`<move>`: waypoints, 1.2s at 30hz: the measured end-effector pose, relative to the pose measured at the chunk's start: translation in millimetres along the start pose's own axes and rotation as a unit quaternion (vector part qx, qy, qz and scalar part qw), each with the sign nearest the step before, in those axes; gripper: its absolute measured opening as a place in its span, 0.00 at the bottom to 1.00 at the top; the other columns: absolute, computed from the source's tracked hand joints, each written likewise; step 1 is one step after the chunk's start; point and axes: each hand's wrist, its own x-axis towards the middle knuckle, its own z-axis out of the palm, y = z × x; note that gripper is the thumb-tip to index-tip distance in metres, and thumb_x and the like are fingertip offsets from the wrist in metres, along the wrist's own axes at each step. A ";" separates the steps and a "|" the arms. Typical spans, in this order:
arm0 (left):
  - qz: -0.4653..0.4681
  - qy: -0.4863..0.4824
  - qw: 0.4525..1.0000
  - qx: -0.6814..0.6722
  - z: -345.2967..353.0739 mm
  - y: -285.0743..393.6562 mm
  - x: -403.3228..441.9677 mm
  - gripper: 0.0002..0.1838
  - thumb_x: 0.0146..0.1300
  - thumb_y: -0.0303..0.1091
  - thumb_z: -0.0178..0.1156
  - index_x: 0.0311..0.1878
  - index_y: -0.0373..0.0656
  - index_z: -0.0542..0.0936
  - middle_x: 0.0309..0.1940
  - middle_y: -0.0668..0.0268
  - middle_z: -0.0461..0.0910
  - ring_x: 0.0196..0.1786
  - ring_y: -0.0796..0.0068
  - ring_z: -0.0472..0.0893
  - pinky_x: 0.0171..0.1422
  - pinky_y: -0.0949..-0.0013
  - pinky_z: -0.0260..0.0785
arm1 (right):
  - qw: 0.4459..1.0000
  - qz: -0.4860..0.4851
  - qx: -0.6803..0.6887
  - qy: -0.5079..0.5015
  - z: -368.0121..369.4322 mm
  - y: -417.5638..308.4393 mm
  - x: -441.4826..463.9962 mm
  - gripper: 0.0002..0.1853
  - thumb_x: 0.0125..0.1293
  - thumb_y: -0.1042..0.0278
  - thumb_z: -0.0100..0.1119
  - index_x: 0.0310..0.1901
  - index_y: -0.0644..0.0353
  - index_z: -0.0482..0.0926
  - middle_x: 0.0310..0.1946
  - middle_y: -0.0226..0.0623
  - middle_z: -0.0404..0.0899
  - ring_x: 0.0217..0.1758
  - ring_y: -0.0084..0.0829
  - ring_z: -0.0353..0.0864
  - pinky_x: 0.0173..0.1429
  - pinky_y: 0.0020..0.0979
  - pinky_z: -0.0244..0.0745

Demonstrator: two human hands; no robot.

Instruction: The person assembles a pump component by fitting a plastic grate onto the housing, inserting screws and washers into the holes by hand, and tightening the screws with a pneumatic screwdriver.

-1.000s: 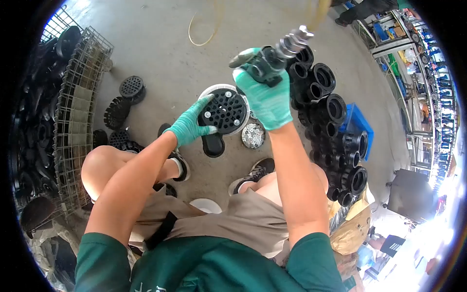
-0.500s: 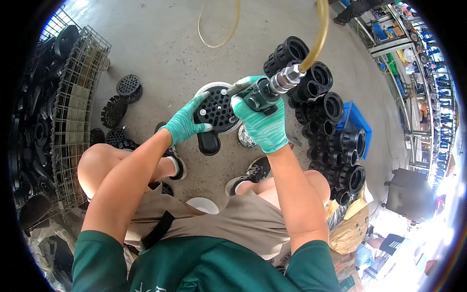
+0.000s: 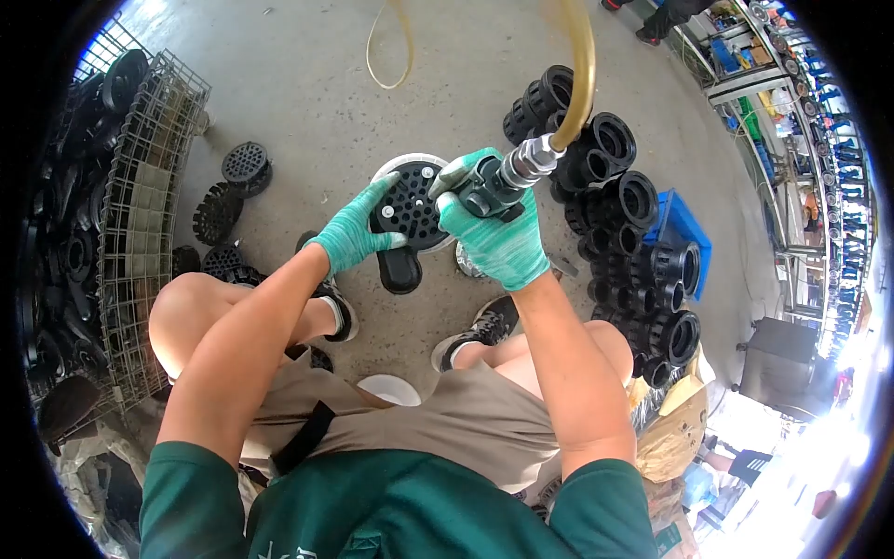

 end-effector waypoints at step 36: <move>0.009 -0.021 0.995 -0.102 3.2 -44.3 18.3 0.40 0.58 0.32 0.79 0.72 0.48 0.70 0.65 0.69 0.77 0.66 0.69 0.76 0.74 0.62 0.70 | 0.995 0.041 0.074 -0.061 72.0 10.2 36.2 0.14 0.62 0.82 0.68 0.48 0.58 0.83 0.41 0.26 0.85 0.42 0.18 0.81 0.51 0.27 0.81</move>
